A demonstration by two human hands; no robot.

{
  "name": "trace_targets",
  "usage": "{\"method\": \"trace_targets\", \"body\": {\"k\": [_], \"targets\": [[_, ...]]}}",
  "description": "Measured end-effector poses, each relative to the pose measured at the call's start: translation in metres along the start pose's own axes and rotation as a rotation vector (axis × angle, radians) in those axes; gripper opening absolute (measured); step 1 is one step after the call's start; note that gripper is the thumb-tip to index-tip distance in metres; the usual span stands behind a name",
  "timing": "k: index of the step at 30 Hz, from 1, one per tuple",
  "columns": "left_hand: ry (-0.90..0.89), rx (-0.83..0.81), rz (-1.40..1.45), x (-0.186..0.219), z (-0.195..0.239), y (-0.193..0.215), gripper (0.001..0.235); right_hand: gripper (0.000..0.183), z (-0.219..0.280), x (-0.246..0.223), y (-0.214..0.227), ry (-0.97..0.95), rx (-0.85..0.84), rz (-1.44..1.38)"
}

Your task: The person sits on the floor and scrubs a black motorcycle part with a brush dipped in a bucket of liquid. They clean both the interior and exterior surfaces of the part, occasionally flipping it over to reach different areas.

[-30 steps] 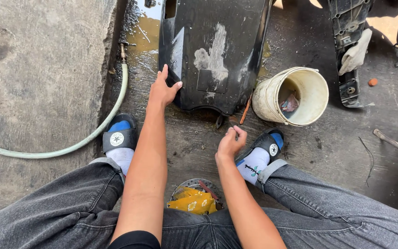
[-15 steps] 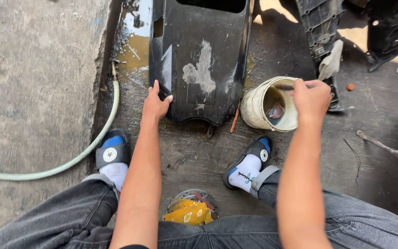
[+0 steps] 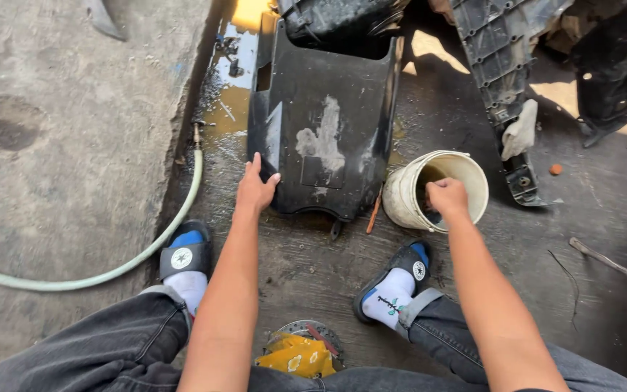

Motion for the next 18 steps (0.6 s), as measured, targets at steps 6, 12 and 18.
{"method": "trace_targets", "body": {"k": [6, 12, 18], "targets": [[-0.058, 0.172, 0.108, 0.007, 0.007, 0.0, 0.08, 0.008, 0.063, -0.047, 0.125, 0.051, -0.167, -0.467], [-0.019, 0.141, 0.091, 0.015, 0.009, 0.004, 0.08, 0.016, 0.143, -0.132, 0.158, 0.604, -0.22, -0.654], [0.023, -0.02, 0.036, -0.002, -0.001, -0.002, 0.082, 0.019, 0.216, -0.179, -0.002, 0.872, -0.202, -0.264]]}}
Point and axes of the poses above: each hand's wrist, its own z-axis away from the middle knuckle, its own y-axis out of the back of the hand, x = y × z, the point moved 5 cm from there along -z, towards the middle knuckle, and after that the axes turned 11 degrees about -y, right-handed, at the moved point
